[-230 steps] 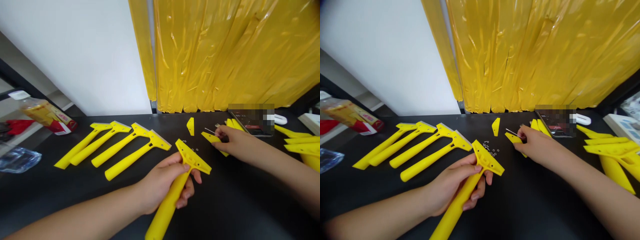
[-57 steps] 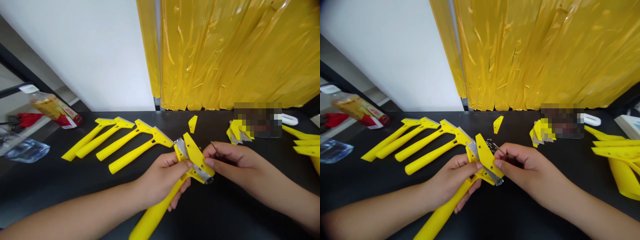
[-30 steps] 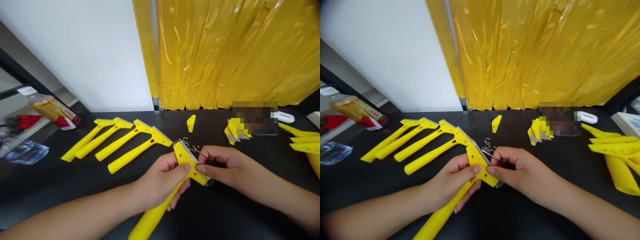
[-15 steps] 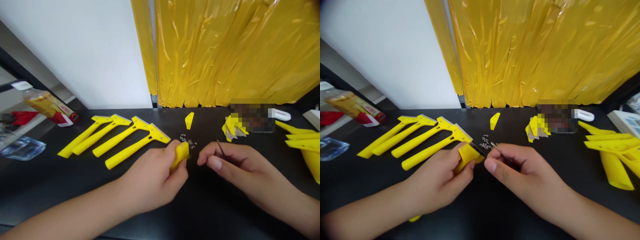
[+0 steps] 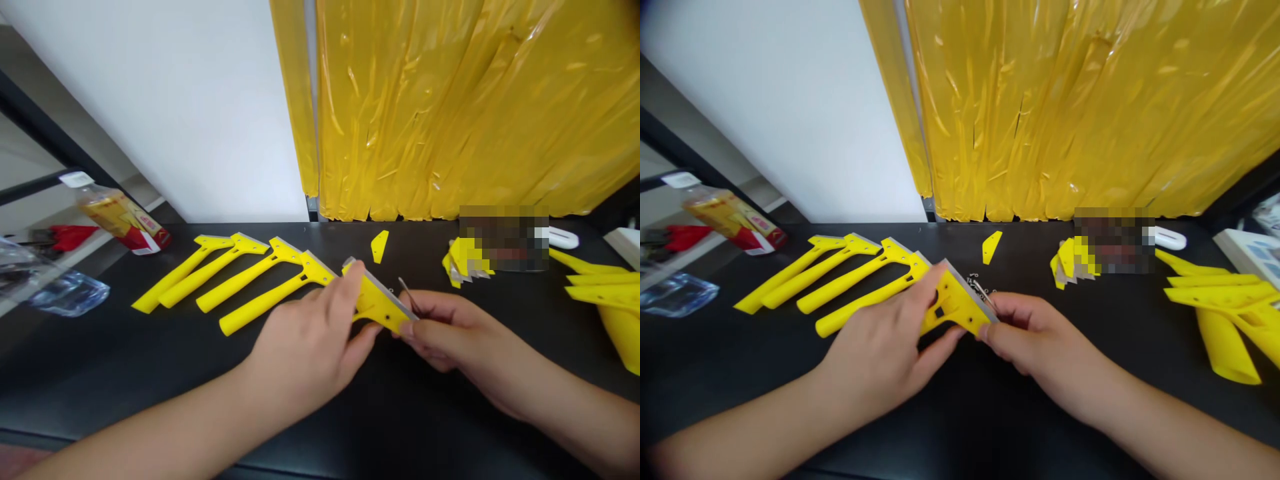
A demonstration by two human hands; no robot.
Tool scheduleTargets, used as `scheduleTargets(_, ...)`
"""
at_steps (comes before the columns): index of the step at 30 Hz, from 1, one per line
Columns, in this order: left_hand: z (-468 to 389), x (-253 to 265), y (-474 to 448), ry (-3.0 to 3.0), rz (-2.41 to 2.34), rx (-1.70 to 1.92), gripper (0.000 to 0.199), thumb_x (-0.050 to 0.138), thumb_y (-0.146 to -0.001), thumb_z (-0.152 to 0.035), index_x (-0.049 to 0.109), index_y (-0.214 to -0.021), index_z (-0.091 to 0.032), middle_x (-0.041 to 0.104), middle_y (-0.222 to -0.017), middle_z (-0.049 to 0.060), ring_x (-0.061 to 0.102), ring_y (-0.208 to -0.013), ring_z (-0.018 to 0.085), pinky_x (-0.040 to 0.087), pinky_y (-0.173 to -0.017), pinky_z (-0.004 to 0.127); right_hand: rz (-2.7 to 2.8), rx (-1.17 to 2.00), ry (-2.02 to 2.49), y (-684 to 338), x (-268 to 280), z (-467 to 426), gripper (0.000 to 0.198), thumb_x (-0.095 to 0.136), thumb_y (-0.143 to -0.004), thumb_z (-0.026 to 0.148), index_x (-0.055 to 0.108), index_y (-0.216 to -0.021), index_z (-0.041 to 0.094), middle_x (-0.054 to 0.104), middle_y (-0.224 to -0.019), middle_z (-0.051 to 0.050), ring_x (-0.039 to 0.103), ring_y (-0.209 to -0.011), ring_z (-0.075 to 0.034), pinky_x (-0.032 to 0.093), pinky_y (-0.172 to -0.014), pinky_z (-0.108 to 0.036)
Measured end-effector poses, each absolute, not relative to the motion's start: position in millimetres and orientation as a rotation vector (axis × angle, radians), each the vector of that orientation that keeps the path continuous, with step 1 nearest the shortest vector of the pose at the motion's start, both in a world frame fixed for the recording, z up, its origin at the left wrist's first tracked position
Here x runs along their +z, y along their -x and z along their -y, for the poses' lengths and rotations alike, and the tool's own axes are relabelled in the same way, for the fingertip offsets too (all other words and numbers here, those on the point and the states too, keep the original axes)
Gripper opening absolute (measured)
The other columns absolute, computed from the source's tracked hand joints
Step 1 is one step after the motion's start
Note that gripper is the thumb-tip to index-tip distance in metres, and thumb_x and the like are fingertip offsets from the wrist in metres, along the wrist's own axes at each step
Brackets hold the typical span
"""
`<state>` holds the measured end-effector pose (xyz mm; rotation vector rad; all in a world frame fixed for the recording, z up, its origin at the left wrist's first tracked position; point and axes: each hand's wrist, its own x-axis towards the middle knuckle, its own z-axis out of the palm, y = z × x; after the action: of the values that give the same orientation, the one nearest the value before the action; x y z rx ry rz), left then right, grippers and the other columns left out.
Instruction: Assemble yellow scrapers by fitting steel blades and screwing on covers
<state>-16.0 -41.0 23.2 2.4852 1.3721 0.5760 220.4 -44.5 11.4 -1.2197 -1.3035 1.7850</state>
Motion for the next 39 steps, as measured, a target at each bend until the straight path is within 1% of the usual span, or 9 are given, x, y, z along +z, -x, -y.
scheduleTargets(3,36,26,18,-1.731,-1.248,0.843,0.085,0.078,-0.098,-0.054,0.031,-0.166,-0.032,0.07,-0.125,0.008,0.07,-0.079,0.018,0.058,-0.07,0.031,1.374,1.691,1.131,-230,10,34,0.039,0.081,-0.089,0.052,0.06,-0.079,0.021,0.041,-0.066,0.006,0.027,-0.057,-0.009,0.02,-0.049,-0.025)
scheduleTargets(7,31,24,13,-1.159,-0.905,0.621,0.039,0.073,-0.101,-0.055,0.065,-0.116,-0.02,0.067,-0.082,-0.001,0.055,-0.05,0.009,0.042,-0.046,0.02,1.471,1.643,1.112,-232,8,31,0.043,0.08,-0.091,0.059,0.065,-0.079,0.02,0.044,-0.066,0.005,0.031,-0.058,-0.01,0.024,-0.051,-0.026)
scheduleTargets(10,30,19,11,-1.071,-0.832,0.584,0.038,0.069,-0.104,-0.051,0.064,-0.086,-0.018,0.053,-0.055,-0.005,0.048,-0.043,0.008,0.037,-0.044,0.018,1.658,1.422,1.202,-231,7,30,0.055,0.07,-0.094,0.073,0.066,-0.077,0.021,0.042,-0.062,0.005,0.032,-0.055,-0.01,0.026,-0.05,-0.027)
scheduleTargets(13,28,13,11,-1.029,-0.876,0.656,0.036,0.069,-0.104,-0.049,0.063,-0.084,-0.019,0.054,-0.051,-0.004,0.048,-0.041,0.009,0.036,-0.044,0.018,1.765,1.15,1.337,-235,6,23,0.057,0.06,-0.1,0.074,0.066,-0.076,0.023,0.047,-0.062,0.003,0.038,-0.057,-0.013,0.031,-0.054,-0.029)
scheduleTargets(17,23,9,13,-1.024,-0.933,0.695,0.038,0.065,-0.105,-0.047,0.062,-0.08,-0.019,0.054,-0.046,-0.003,0.046,-0.039,0.009,0.035,-0.045,0.019,1.893,0.858,1.496,-250,0,9,0.031,0.062,-0.104,0.054,0.077,-0.096,0.027,0.07,-0.082,-0.002,0.059,-0.076,-0.02,0.04,-0.067,-0.033)
scheduleTargets(23,21,8,12,-1.026,-0.963,0.732,0.037,0.064,-0.106,-0.045,0.061,-0.079,-0.02,0.055,-0.046,-0.003,0.047,-0.039,0.009,0.035,-0.046,0.02,2.075,0.682,1.583,-252,-15,0,0.018,0.068,-0.097,0.041,0.08,-0.107,0.032,0.077,-0.085,-0.001,0.063,-0.073,-0.021,0.041,-0.069,-0.034)
scheduleTargets(31,22,6,12,-1.037,-0.955,0.715,0.039,0.065,-0.106,-0.047,0.061,-0.078,-0.019,0.056,-0.046,-0.002,0.048,-0.039,0.009,0.036,-0.045,0.019,1.942,0.909,1.545,-245,-14,0,0.011,0.073,-0.092,0.038,0.074,-0.091,0.027,0.064,-0.075,0.0,0.053,-0.07,-0.018,0.035,-0.066,-0.033)
scheduleTargets(36,26,6,12,-1.02,-0.894,0.709,0.038,0.067,-0.105,-0.045,0.064,-0.078,-0.018,0.054,-0.047,-0.004,0.048,-0.038,0.009,0.037,-0.042,0.017,1.58,1.396,1.426,-238,-9,7,0.031,0.074,-0.091,0.053,0.068,-0.094,0.023,0.053,-0.071,0.004,0.038,-0.059,-0.011,0.028,-0.054,-0.027)
scheduleTargets(39,30,5,11,-0.991,-0.811,0.739,0.035,0.072,-0.102,-0.045,0.066,-0.082,-0.017,0.062,-0.064,-0.002,0.051,-0.04,0.007,0.039,-0.04,0.017,1.372,1.73,1.301,-231,-7,18,0.04,0.079,-0.085,0.058,0.059,-0.09,0.023,0.041,-0.064,0.009,0.021,-0.052,-0.007,0.017,-0.048,-0.026)
